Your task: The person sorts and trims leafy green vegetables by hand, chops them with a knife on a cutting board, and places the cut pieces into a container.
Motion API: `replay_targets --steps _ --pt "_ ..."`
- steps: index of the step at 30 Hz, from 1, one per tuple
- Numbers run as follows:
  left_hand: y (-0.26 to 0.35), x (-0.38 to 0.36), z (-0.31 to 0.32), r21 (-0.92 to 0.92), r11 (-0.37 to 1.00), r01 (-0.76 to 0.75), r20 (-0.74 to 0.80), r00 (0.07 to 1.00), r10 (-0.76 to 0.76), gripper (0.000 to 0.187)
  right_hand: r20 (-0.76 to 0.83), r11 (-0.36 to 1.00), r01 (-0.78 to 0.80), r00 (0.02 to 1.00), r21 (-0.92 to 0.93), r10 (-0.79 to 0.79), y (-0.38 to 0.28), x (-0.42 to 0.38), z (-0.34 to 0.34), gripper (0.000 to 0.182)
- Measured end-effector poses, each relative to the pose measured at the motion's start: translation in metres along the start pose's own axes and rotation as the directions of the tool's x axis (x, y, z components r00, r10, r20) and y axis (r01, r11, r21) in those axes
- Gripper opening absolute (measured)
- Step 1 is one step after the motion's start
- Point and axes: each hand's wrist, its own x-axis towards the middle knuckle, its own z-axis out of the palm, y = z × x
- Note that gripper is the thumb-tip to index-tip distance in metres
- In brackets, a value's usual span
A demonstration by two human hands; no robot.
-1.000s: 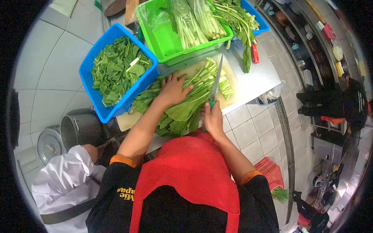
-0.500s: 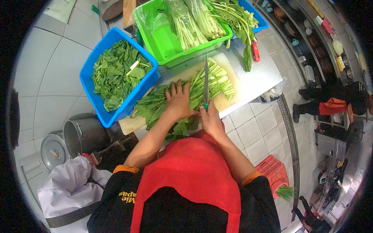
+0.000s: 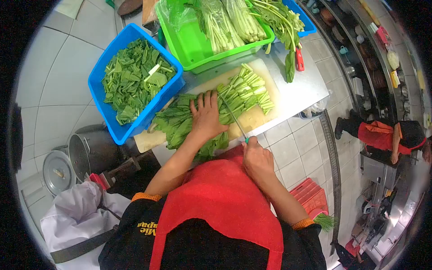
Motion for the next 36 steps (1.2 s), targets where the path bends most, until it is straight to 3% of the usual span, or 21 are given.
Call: replay_targets --steps 10,22,24,29,32,35,36 --pt "-0.003 -0.002 0.002 -0.045 0.998 -0.033 -0.06 0.998 0.03 0.122 0.109 0.999 -0.03 0.993 -0.033 0.034 -0.011 0.01 -0.015 0.029" --pt "-0.014 -0.003 0.007 -0.182 0.981 -0.072 -0.095 0.994 0.055 0.107 0.063 0.996 0.089 0.994 -0.009 -0.088 -0.009 0.067 0.015 0.027" --pt "-0.012 -0.003 0.008 -0.191 0.978 -0.079 -0.105 0.993 0.059 0.105 -0.033 0.985 0.168 0.985 -0.05 -0.17 -0.011 0.084 0.025 0.024" --pt "-0.007 -0.005 0.003 -0.141 0.99 -0.008 -0.08 0.997 -0.004 0.102 -0.099 0.985 0.162 0.981 -0.066 -0.168 -0.02 0.104 0.041 0.027" --pt "0.001 -0.005 0.005 -0.056 0.997 0.046 -0.204 0.977 -0.056 0.104 -0.114 0.98 0.19 0.974 -0.06 -0.196 -0.005 0.105 0.051 0.03" --pt "0.003 -0.006 0.004 -0.032 0.995 0.099 -0.166 0.981 -0.103 0.104 -0.135 0.982 0.186 0.973 -0.024 -0.188 0.004 0.071 0.042 0.026" --pt "0.004 -0.003 0.004 0.006 0.991 0.131 -0.154 0.98 -0.129 0.103 -0.064 0.991 0.134 0.989 0.003 -0.134 0.014 0.055 0.041 0.024"
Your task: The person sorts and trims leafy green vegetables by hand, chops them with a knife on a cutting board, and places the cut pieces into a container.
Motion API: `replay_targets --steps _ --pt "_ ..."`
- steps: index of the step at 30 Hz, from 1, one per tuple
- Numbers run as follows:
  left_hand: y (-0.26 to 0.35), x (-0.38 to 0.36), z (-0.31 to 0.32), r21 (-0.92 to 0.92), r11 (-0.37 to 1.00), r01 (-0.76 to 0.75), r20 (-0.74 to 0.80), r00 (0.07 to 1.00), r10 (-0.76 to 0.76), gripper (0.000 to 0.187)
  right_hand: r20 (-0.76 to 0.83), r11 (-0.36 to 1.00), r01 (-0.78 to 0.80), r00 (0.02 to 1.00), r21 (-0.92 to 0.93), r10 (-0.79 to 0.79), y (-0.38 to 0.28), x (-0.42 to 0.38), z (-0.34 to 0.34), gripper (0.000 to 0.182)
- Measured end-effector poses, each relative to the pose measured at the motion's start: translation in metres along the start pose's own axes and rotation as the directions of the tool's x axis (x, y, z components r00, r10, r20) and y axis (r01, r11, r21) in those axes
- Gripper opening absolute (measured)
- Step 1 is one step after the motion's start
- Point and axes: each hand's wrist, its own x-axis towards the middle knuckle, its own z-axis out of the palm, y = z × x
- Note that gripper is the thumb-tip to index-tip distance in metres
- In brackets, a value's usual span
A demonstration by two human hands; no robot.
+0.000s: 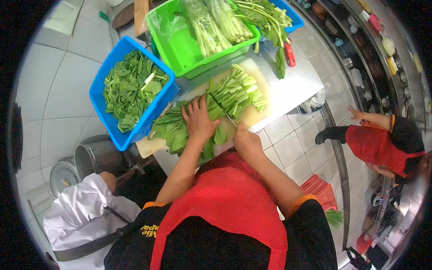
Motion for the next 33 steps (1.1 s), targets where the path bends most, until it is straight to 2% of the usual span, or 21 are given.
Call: replay_targets --steps 1,3,5,7,9,11,12,14,17,18,20,21,22,23,25,26,28,29,31,32,33 --pt "-0.001 0.002 0.003 0.01 1.0 -0.016 0.003 1.0 0.015 0.103 0.076 0.998 -0.057 0.996 0.022 0.055 0.007 -0.012 0.0 0.022" --pt "-0.002 0.003 0.007 0.027 1.0 -0.005 -0.048 0.999 0.007 0.1 0.085 0.996 -0.078 0.994 0.043 0.074 0.019 -0.028 0.001 0.023" --pt "-0.002 0.001 0.007 0.024 0.998 -0.064 -0.108 0.992 0.066 0.096 0.086 0.994 -0.082 0.993 0.066 0.077 0.029 -0.038 0.002 0.024" --pt "-0.001 0.006 0.001 0.028 0.999 0.023 -0.07 0.997 -0.021 0.096 0.076 0.99 -0.06 0.996 0.129 0.051 0.033 -0.038 0.005 0.03" --pt "-0.002 0.009 -0.002 0.08 0.996 0.025 -0.085 0.996 -0.018 0.097 0.062 0.982 -0.048 0.997 0.184 0.038 0.04 -0.036 0.0 0.03" --pt "-0.006 0.01 -0.004 0.065 0.998 0.01 0.011 1.0 -0.011 0.103 0.064 0.969 -0.054 0.997 0.24 0.04 0.043 -0.045 -0.001 0.03" --pt "-0.009 0.008 -0.009 0.079 0.997 0.003 0.01 1.0 -0.004 0.103 0.045 0.964 -0.036 0.999 0.263 0.025 0.045 -0.05 -0.002 0.03" --pt "-0.018 0.007 -0.026 -0.183 0.98 -0.077 0.149 0.983 0.105 0.115 0.015 0.959 -0.01 1.0 0.284 0.005 0.051 -0.061 0.0 0.03" --pt "-0.037 0.012 -0.044 -0.23 0.963 -0.138 0.204 0.961 0.186 0.126 -0.058 0.943 -0.031 0.997 0.33 0.053 0.063 -0.087 0.018 0.028" --pt "-0.042 0.016 -0.043 -0.23 0.963 -0.138 0.194 0.964 0.184 0.126 -0.11 0.925 0.031 0.994 0.379 0.012 0.067 -0.092 0.022 0.029" --pt "-0.052 0.025 -0.04 -0.044 0.981 -0.19 0.222 0.955 0.195 0.13 -0.172 0.901 0.1 0.985 0.421 -0.029 0.066 -0.085 0.032 0.03" --pt "-0.052 0.023 -0.042 -0.042 0.98 -0.193 0.217 0.956 0.197 0.13 -0.241 0.863 0.162 0.969 0.478 -0.048 0.058 -0.077 0.033 0.028" --pt "-0.048 0.019 -0.041 0.003 0.99 -0.138 0.3 0.945 0.131 0.131 -0.311 0.819 0.227 0.948 0.527 -0.062 0.049 -0.067 0.034 0.027" --pt "-0.043 0.016 -0.04 0.051 0.995 -0.087 0.376 0.925 0.061 0.132 -0.319 0.82 0.233 0.946 0.523 -0.066 0.037 -0.053 0.034 0.027" --pt "-0.038 0.007 -0.037 0.107 0.988 -0.114 0.344 0.936 0.071 0.136 -0.269 0.73 0.139 0.961 0.669 0.064 0.01 -0.022 0.036 0.028" --pt "-0.034 0.003 -0.038 0.122 0.988 -0.096 0.354 0.934 0.047 0.14 -0.272 0.733 0.142 0.961 0.665 0.06 0.001 -0.009 0.045 0.028" --pt "-0.027 0.001 -0.035 0.145 0.988 -0.052 0.383 0.924 -0.008 0.149 -0.312 0.6 0.177 0.941 0.78 0.128 -0.015 0.011 0.054 0.031" --pt "-0.025 -0.001 -0.034 0.138 0.989 -0.047 0.377 0.926 -0.009 0.149 -0.315 0.606 0.182 0.941 0.774 0.121 -0.017 0.014 0.057 0.031" --pt "-0.021 -0.005 -0.032 0.163 0.985 -0.054 0.378 0.926 -0.012 0.148 -0.171 0.48 0.101 0.98 0.872 0.105 -0.024 0.015 0.047 0.037" --pt "-0.019 -0.006 -0.031 0.164 0.986 -0.042 0.358 0.934 -0.02 0.146 -0.171 0.489 0.101 0.98 0.867 0.102 -0.024 0.017 0.047 0.037" --pt "-0.019 -0.007 -0.027 0.155 0.987 -0.036 0.356 0.934 -0.022 0.146 -0.101 0.429 0.054 0.991 0.902 0.088 -0.023 0.018 0.046 0.038"
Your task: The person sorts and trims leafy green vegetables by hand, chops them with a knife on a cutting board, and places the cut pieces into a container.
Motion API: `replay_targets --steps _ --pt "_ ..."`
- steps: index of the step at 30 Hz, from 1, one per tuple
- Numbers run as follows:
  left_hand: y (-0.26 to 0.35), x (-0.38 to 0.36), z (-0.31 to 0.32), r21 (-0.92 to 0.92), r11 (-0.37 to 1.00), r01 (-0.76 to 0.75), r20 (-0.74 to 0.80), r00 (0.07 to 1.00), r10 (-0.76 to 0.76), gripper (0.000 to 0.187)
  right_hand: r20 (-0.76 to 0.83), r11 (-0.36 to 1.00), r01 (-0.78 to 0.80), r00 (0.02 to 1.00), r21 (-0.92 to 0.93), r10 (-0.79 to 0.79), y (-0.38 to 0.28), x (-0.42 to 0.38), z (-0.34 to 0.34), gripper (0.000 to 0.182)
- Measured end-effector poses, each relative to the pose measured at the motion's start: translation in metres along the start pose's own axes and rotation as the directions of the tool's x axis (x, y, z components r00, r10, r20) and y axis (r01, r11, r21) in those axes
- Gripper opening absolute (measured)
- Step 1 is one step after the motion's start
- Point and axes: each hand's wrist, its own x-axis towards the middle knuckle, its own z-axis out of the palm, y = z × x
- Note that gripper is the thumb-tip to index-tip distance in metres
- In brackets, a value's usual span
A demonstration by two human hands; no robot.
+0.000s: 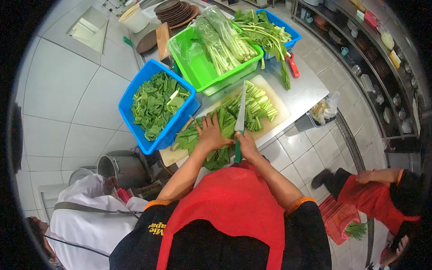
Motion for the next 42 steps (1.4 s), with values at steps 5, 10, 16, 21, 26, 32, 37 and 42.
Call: replay_targets --steps 5,10,16,21,26,32,37,42 --pt "0.002 0.0 0.013 -0.054 0.998 0.03 -0.074 0.997 -0.034 0.132 -0.02 0.949 0.073 0.996 -0.306 -0.083 -0.034 -0.019 -0.007 0.037" --pt "0.0 -0.004 0.014 -0.081 0.997 -0.017 -0.111 0.994 0.008 0.126 0.068 0.615 0.127 0.991 -0.778 -0.119 -0.071 -0.06 -0.019 0.032" --pt "-0.004 -0.002 0.017 -0.123 0.991 -0.045 -0.168 0.986 0.024 0.125 0.103 0.491 0.047 0.991 -0.87 0.088 -0.071 -0.074 -0.014 0.03" --pt "-0.007 -0.006 0.02 -0.161 0.985 -0.066 -0.222 0.975 0.028 0.123 0.116 0.464 0.037 0.983 -0.885 0.144 -0.077 -0.07 -0.013 0.029" --pt "-0.012 -0.013 0.03 -0.164 0.976 -0.141 -0.286 0.954 0.09 0.112 0.162 0.41 0.049 0.956 -0.911 0.245 -0.069 -0.046 -0.006 0.027" --pt "-0.018 -0.012 0.042 -0.195 0.959 -0.206 -0.366 0.923 0.123 0.106 0.265 0.408 0.214 0.962 -0.887 0.071 -0.029 0.006 0.014 0.029" --pt "-0.017 -0.009 0.024 -0.193 0.976 -0.105 -0.273 0.961 0.049 0.109 0.21 0.457 0.172 0.977 -0.873 0.032 -0.031 0.008 0.017 0.03" --pt "-0.018 -0.006 0.014 -0.169 0.986 -0.007 -0.232 0.972 -0.033 0.11 0.235 0.458 0.194 0.972 -0.868 0.034 -0.018 -0.032 -0.011 0.033"
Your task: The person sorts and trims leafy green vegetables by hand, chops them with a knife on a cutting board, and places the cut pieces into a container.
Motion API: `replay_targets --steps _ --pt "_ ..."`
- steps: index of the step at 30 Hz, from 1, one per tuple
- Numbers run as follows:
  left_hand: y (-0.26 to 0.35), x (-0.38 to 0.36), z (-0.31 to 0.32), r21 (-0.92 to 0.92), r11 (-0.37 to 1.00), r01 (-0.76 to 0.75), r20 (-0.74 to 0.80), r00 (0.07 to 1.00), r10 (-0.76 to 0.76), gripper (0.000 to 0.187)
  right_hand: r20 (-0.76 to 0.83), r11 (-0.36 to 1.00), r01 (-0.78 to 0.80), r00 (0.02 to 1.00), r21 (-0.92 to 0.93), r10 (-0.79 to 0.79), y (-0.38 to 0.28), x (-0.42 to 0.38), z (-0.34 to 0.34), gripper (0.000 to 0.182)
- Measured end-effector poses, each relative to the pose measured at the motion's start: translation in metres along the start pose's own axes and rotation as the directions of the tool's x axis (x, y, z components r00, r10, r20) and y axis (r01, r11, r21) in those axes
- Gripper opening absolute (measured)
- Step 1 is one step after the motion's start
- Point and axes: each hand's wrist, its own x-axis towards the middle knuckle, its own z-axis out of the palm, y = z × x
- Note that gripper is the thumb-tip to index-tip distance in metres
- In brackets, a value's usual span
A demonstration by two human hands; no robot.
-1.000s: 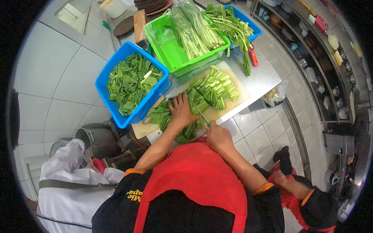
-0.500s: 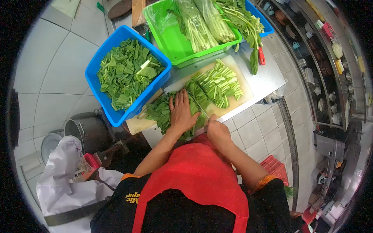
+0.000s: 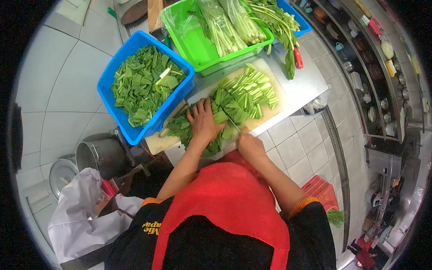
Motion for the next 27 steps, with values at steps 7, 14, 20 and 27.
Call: replay_targets --steps 7,14,20,27 --pt "-0.001 0.009 -0.003 0.004 1.0 0.015 -0.058 0.998 -0.015 0.092 0.11 0.966 -0.246 0.965 0.079 0.237 0.022 -0.072 -0.006 0.029" --pt "-0.008 0.007 -0.018 0.097 0.995 0.001 -0.044 0.999 0.003 0.081 0.059 0.966 -0.2 0.979 0.166 0.193 0.057 -0.107 -0.003 0.029" --pt "-0.005 0.004 -0.004 0.025 0.999 -0.026 -0.045 0.999 0.027 0.092 -0.172 0.936 -0.161 0.96 0.312 0.223 0.035 -0.072 0.006 0.028" --pt "0.003 -0.022 -0.021 0.175 0.978 -0.113 0.011 0.994 0.113 0.127 -0.32 0.888 0.06 0.942 0.455 0.101 -0.001 -0.019 0.007 0.023"
